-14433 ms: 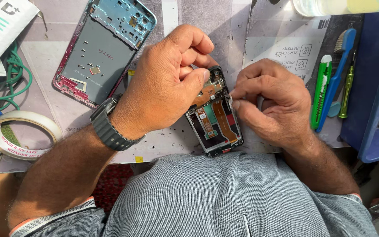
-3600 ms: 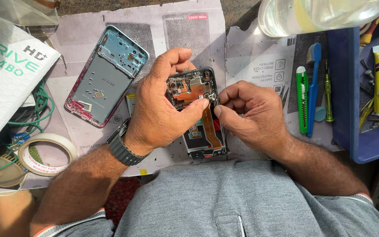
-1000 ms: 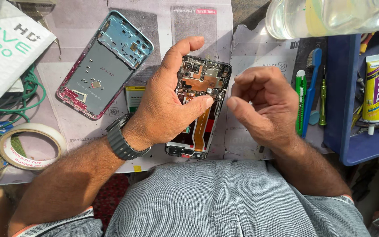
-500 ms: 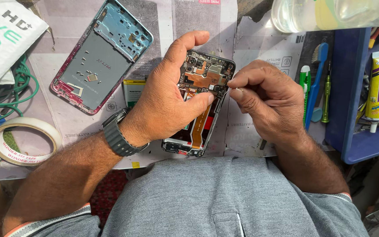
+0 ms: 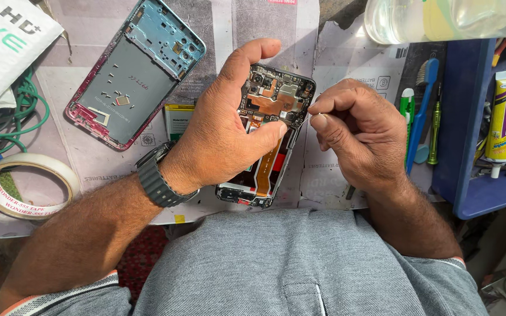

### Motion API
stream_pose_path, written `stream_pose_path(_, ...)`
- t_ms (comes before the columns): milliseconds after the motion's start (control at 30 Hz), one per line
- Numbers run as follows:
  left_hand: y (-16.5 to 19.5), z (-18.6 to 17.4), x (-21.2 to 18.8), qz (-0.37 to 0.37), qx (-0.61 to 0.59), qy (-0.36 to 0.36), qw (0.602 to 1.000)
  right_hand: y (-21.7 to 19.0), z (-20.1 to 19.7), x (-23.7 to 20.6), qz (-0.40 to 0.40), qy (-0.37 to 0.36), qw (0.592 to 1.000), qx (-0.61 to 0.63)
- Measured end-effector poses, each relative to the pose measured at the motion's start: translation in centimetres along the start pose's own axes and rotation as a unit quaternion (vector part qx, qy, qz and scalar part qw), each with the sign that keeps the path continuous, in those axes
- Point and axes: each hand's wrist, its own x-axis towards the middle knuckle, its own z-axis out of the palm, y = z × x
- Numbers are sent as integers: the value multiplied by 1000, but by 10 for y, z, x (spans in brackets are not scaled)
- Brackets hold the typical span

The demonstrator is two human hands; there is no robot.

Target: The person uses a small metal tool to carefully pry and adjust components inside a disassembled smartphone. The hands repeatedly lift and reposition internal parts and connectors while the phone remains open on the workbench.

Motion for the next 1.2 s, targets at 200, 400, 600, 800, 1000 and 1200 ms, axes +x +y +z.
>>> stream_pose_path(200,2,-1,1,7,19,0,1000,2,1,2,-17,-1,1000,0)
stream_pose_path(400,8,-1,2,-23,40,16,999,1,2,2,-18,-3,1000,15)
stream_pose_path(600,12,-1,2,-4,79,32,996,-3,4,-1,-11,3,1000,7)
stream_pose_path(800,13,-1,2,-5,83,29,996,-4,5,-1,-10,4,1000,10)
stream_pose_path(1000,10,-1,2,0,78,21,997,-1,5,-2,-9,3,1000,21)
stream_pose_path(1200,10,-2,2,-1,73,16,997,2,5,-1,-31,2,1000,3)
